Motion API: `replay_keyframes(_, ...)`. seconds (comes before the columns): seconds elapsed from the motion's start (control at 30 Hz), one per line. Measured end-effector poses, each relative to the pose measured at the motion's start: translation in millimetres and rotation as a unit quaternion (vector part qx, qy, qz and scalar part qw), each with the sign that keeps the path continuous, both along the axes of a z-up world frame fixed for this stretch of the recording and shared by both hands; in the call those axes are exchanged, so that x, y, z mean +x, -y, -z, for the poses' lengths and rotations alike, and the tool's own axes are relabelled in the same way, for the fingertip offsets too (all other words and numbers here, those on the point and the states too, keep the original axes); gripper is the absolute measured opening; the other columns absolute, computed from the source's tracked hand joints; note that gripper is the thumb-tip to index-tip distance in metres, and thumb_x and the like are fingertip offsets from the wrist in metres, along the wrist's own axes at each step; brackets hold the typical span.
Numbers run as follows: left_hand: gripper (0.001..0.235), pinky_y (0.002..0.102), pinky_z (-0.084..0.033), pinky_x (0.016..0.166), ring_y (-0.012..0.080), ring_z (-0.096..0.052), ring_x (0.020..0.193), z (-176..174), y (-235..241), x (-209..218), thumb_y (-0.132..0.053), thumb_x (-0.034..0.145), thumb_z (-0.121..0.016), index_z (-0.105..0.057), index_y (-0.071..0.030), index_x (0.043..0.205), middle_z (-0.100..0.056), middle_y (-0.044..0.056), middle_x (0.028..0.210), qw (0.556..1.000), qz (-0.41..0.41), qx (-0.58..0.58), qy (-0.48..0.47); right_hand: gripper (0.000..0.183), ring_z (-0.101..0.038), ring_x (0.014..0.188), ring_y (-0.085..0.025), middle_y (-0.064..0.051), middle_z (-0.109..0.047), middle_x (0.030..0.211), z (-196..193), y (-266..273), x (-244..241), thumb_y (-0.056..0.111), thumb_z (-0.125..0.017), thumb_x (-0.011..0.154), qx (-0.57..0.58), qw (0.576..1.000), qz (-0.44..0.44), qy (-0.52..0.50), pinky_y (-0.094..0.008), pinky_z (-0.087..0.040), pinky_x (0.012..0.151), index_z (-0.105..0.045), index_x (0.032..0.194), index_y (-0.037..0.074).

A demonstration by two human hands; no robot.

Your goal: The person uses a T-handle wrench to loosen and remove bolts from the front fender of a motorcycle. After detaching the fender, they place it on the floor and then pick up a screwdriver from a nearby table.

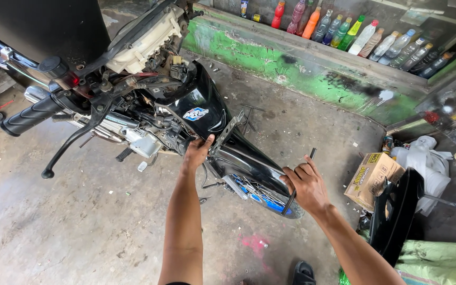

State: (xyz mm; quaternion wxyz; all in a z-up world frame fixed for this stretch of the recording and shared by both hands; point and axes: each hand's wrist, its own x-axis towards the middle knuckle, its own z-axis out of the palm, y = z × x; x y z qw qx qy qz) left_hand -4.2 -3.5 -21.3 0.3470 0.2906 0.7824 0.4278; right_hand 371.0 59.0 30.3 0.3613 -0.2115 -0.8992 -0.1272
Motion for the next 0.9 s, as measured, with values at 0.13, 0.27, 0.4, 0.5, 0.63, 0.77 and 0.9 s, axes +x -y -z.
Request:
replay_keyframes(0.13,0.055,0.036,-0.054,0.082,0.0225,-0.075,0.082,-1.4,1.6,1.0,-0.068,0.091,-0.066,-0.077,-0.014,0.086,-0.073,0.007,0.068,1.000,0.007,0.003,-0.002,0.024,-0.058,0.066,-0.017,0.001,-0.062,0.058,4.1,1.2,-3.8,0.039,-0.067,0.098,-0.075,0.997,-0.006,-0.035,-0.035,-0.049,0.098,-0.075,0.088,0.019)
replay_keyframes(0.27,0.054,0.037,-0.053,0.082,0.0227,-0.074,0.082,5.4,-0.2,3.7,-0.069,0.090,-0.065,-0.076,-0.017,0.083,-0.072,0.006,0.065,1.000,-0.001,0.006,-0.002,0.032,-0.051,0.055,-0.019,-0.002,-0.057,0.047,-8.3,9.0,-5.8,0.032,-0.069,0.100,-0.142,0.987,-0.024,-0.075,-0.031,-0.048,0.084,-0.071,0.073,0.015)
replay_keyframes(0.4,0.055,0.037,-0.053,0.081,0.0230,-0.074,0.082,17.3,-3.9,0.0,-0.070,0.090,-0.064,-0.075,-0.017,0.081,-0.072,0.006,0.064,1.000,-0.004,0.006,-0.013,0.034,-0.050,0.051,-0.020,-0.002,-0.056,0.044,-13.4,10.4,-9.0,0.032,-0.073,0.096,-0.159,0.983,-0.014,-0.088,-0.030,-0.047,0.079,-0.067,0.066,0.017)
replay_keyframes(0.5,0.056,0.039,-0.053,0.082,0.0257,-0.073,0.083,25.2,-8.7,-2.9,-0.071,0.090,-0.064,-0.074,-0.017,0.079,-0.071,0.006,0.063,1.000,-0.007,0.006,-0.018,0.038,-0.050,0.048,-0.021,-0.001,-0.053,0.042,-17.2,11.5,-11.9,0.030,-0.073,0.096,-0.172,0.980,-0.009,-0.101,-0.031,-0.047,0.076,-0.064,0.061,0.018)
replay_keyframes(0.63,0.056,0.038,-0.053,0.082,0.0252,-0.073,0.084,38.4,-13.9,-8.2,-0.073,0.089,-0.064,-0.074,-0.019,0.078,-0.071,0.005,0.062,1.000,-0.012,0.003,-0.023,0.039,-0.050,0.047,-0.020,-0.001,-0.050,0.039,-18.3,14.3,-13.8,0.028,-0.073,0.095,-0.209,0.971,0.002,-0.113,-0.030,-0.047,0.076,-0.063,0.058,0.018)
replay_keyframes(0.77,0.055,0.039,-0.053,0.082,0.0268,-0.074,0.085,28.2,-10.5,-2.0,-0.073,0.088,-0.064,-0.074,-0.019,0.077,-0.071,0.006,0.062,1.000,-0.013,-0.002,-0.020,0.040,-0.050,0.046,-0.020,-0.002,-0.048,0.038,-24.0,16.9,-14.1,0.027,-0.074,0.094,-0.249,0.960,0.013,-0.127,-0.029,-0.046,0.075,-0.064,0.056,0.016)
replay_keyframes(0.9,0.055,0.038,-0.053,0.081,0.0246,-0.074,0.081,28.3,-10.3,1.1,-0.070,0.089,-0.065,-0.074,-0.017,0.075,-0.070,0.007,0.060,0.999,-0.019,0.019,-0.016,0.041,-0.050,0.044,-0.022,-0.002,-0.045,0.037,-24.8,18.1,-15.4,0.029,-0.074,0.092,-0.262,0.956,0.028,-0.126,-0.030,-0.046,0.073,-0.063,0.054,0.018)
